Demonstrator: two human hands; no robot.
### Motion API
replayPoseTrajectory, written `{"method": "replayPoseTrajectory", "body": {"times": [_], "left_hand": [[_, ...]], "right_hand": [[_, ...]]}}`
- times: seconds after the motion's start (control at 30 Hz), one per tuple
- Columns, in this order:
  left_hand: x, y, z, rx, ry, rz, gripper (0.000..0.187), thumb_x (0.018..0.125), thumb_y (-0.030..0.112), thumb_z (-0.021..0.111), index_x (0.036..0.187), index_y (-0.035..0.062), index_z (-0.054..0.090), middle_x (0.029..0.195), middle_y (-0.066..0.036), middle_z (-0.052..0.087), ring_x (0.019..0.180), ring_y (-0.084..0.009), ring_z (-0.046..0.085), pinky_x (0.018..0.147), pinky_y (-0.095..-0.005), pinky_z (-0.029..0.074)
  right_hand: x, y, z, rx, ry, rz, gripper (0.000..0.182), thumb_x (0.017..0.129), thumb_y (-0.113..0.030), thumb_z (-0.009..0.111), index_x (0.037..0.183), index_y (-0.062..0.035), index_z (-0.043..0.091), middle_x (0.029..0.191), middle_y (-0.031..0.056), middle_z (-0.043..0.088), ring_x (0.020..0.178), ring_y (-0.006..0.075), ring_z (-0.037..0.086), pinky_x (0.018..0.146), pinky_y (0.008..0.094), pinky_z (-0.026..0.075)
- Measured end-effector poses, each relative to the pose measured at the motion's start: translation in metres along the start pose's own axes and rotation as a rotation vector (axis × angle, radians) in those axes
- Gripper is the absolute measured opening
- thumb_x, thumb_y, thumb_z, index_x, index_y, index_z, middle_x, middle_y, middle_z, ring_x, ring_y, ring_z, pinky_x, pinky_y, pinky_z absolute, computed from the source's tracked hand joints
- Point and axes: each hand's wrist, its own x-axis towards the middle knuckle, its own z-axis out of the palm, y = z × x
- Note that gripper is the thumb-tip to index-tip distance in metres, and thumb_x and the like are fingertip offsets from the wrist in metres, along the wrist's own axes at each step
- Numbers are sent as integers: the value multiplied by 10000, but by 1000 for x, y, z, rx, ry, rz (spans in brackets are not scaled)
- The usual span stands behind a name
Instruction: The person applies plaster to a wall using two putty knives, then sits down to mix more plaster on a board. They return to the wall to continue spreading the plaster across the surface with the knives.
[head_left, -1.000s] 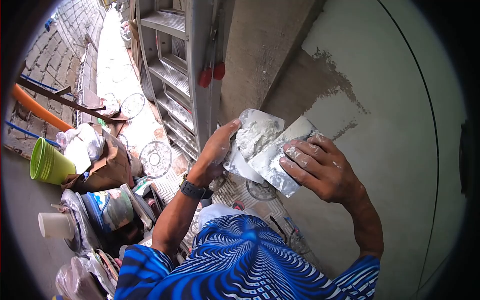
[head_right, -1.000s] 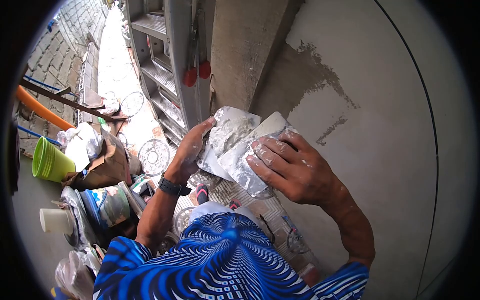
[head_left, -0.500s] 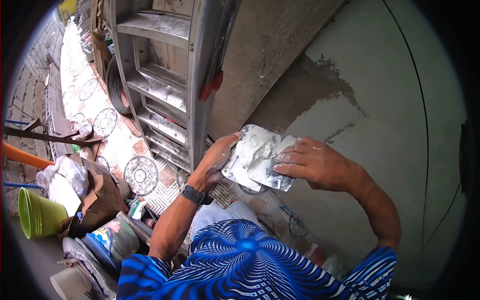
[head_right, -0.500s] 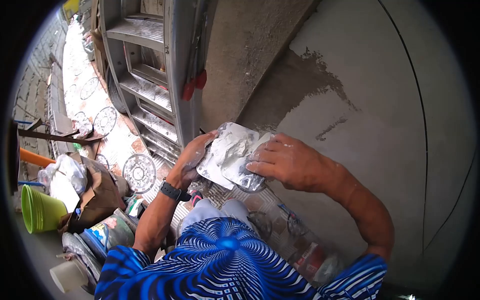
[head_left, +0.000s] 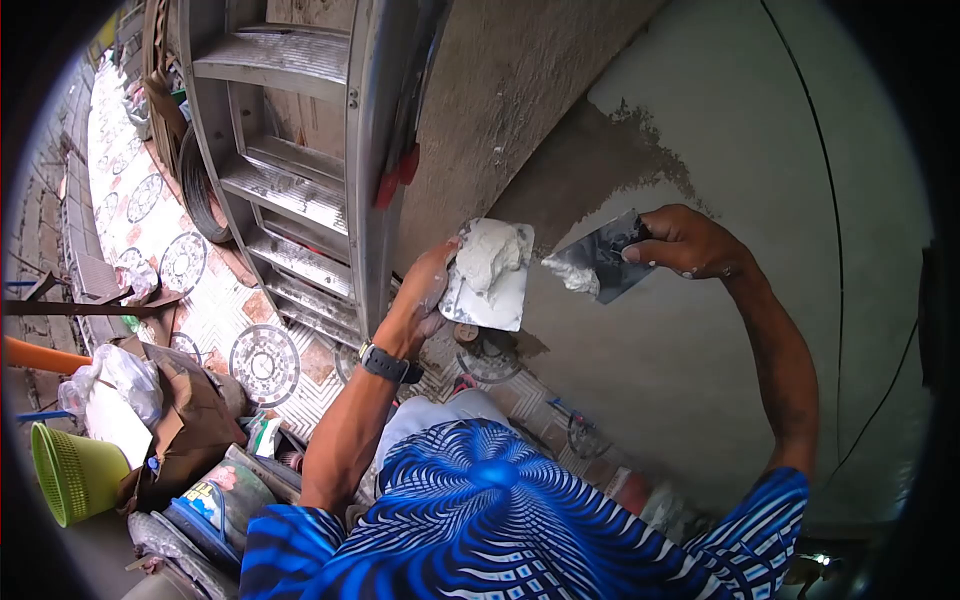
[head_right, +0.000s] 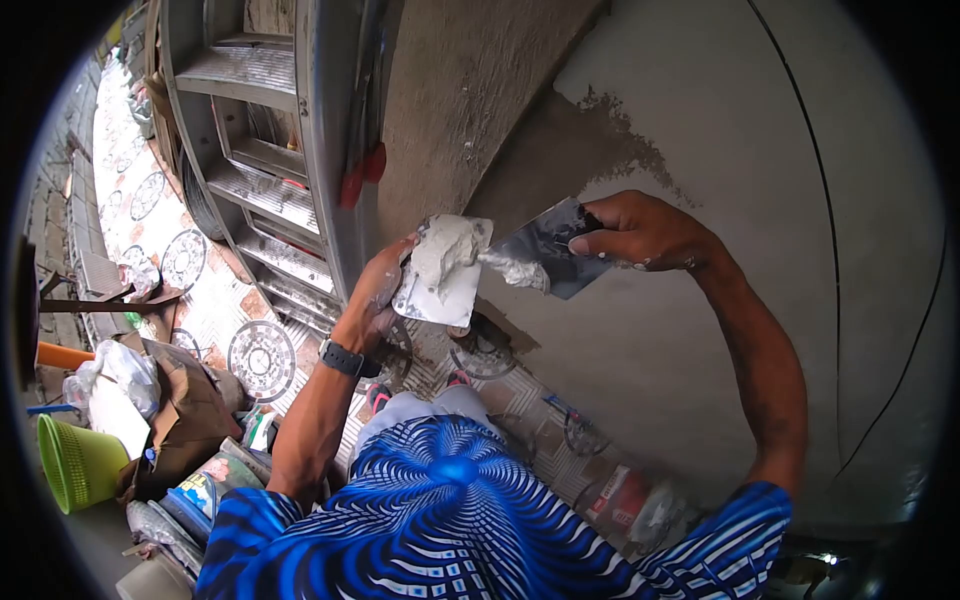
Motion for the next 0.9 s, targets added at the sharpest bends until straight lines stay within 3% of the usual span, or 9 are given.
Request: {"method": "replayPoseTrajectory", "body": {"times": [0.1,0.2,0.3,0.4,0.53,0.73,0.9], "left_hand": [[12,-9,-13,-36,-33,-11,343,1005,201,429,1208,-66,503,1104,-183,648,926,-256,686,803,-369,595],[10,-20,-20,-4,-56,-45,362,1006,215,430,1216,-70,502,1113,-175,649,937,-248,684,829,-357,582],[2,-20,-9,-96,23,-79,339,1012,220,413,1184,-50,522,1033,-143,665,835,-234,695,739,-335,594],[13,-32,-13,-127,48,-72,331,1005,209,416,1198,-40,519,1072,-142,656,881,-233,684,804,-339,572],[22,-54,-34,-127,12,-81,379,1001,258,452,1220,-46,512,1117,-154,644,936,-232,675,827,-352,567],[12,-79,-20,-243,18,-43,349,1004,227,452,1221,-40,511,1086,-126,643,946,-208,665,820,-344,562],[32,-135,-50,-226,21,8,371,1005,221,447,1242,-58,507,1137,-124,629,972,-201,651,848,-327,539]], "right_hand": [[6,26,2,140,123,-12,174,914,-213,628,899,-44,670,621,-44,526,566,52,449,561,269,384],[-7,8,-5,19,183,65,184,922,-195,604,969,-28,664,658,-2,558,592,86,482,586,283,401],[-18,-28,-9,-254,352,-60,182,906,-141,595,1017,-8,651,800,67,625,728,150,579,684,318,463],[-3,-22,-14,-1256,612,-609,217,867,-104,592,1048,2,649,978,123,641,933,220,614,834,374,486],[29,-3,-8,-1688,568,-617,293,846,-113,590,1116,-19,652,1067,125,637,1042,245,591,950,426,452],[60,35,-19,-1917,415,-612,360,863,-136,565,1202,-24,614,1126,122,610,1122,246,536,1010,436,391],[99,53,-4,-2107,389,-702,405,858,-156,564,1234,-6,583,1178,139,582,1156,264,511,1021,440,376]]}}
